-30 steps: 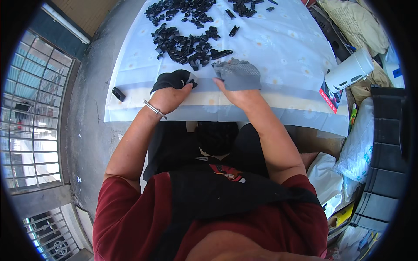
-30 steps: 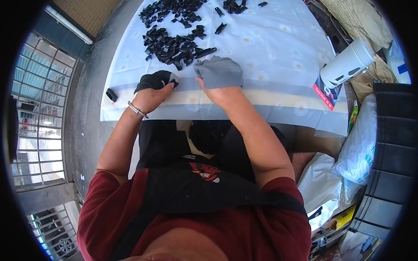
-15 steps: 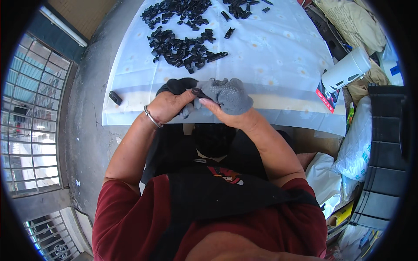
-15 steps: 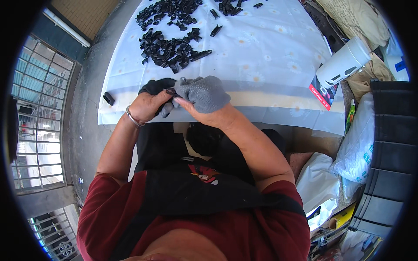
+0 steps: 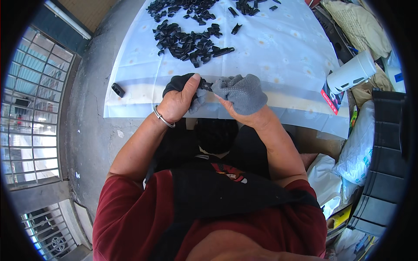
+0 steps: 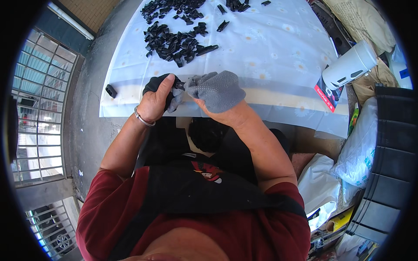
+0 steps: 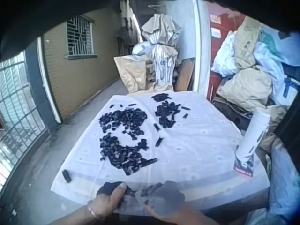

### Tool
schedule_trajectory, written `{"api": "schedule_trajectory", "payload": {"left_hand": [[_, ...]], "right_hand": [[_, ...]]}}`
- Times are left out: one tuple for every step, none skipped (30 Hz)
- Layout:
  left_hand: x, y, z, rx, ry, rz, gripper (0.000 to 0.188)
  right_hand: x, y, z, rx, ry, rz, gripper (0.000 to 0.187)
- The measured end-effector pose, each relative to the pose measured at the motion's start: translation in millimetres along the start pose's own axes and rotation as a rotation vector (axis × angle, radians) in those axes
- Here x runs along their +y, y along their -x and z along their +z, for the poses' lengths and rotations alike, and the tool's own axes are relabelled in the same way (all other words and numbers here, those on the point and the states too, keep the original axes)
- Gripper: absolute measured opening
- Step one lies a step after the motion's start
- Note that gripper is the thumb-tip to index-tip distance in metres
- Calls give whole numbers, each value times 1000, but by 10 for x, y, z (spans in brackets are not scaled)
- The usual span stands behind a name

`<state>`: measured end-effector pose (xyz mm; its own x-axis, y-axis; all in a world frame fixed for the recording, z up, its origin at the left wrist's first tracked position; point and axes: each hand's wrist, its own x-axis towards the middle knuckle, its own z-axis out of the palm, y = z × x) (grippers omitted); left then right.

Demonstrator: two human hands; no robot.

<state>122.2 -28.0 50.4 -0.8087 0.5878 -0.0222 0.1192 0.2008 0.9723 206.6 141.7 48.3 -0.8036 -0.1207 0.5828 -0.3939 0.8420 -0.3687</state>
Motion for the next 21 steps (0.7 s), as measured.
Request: {"api": "schedule_trajectory", "payload": {"left_hand": [[45,2,-1,-11,-58,15,41],[97,9,-3,-14,-58,15,41],[152,23,2,-31,-135,57,41],[179,31,15,-48,-213,99,41],[165,39,36,-46,-213,98,41],[134,41,68,-11,-259,199,41],[115,47,90,25,-304,301,41],[108,54,107,25,-303,302,41],[102,67,120,59,-227,309,41],[98,71,125,93,-150,316,41],[122,76,105,94,-149,313,41],[172,79,69,37,-82,154,42],[196,85,49,-21,-14,-5,43],[197,81,53,-21,-13,-5,43],[199,78,61,6,-18,-1,43],[200,74,66,33,-22,3,44],[199,69,70,33,-22,3,44],[191,62,74,29,-44,30,44],[181,56,80,26,-65,58,44],[160,52,85,25,-66,58,44],[134,49,91,29,-66,80,42]], "right_hand": [[3,6,7,15,63,-56,13],[5,11,16,33,128,-111,13],[14,26,33,34,130,-109,13],[27,49,59,18,141,-130,15],[27,62,82,1,149,-155,18],[3,74,98,1,147,-156,18],[-35,89,115,25,141,-149,16],[-53,91,119,49,137,-142,14],[-61,72,96,48,138,-143,14],[-77,39,52,111,102,-151,14],[-97,21,19,173,63,-158,13],[-99,28,-9,170,60,-158,13],[-90,47,-43,122,64,-120,13],[-80,54,-62,76,72,-81,13],[-70,55,-54,76,72,-81,13],[-54,59,-37,78,73,-86,12],[-41,60,-25,81,73,-90,12],[-32,56,-17,81,74,-90,12],[-26,50,-10,99,68,-97,12],[-27,46,-1,117,61,-104,12],[-35,40,-2,117,61,-104,12]]}}
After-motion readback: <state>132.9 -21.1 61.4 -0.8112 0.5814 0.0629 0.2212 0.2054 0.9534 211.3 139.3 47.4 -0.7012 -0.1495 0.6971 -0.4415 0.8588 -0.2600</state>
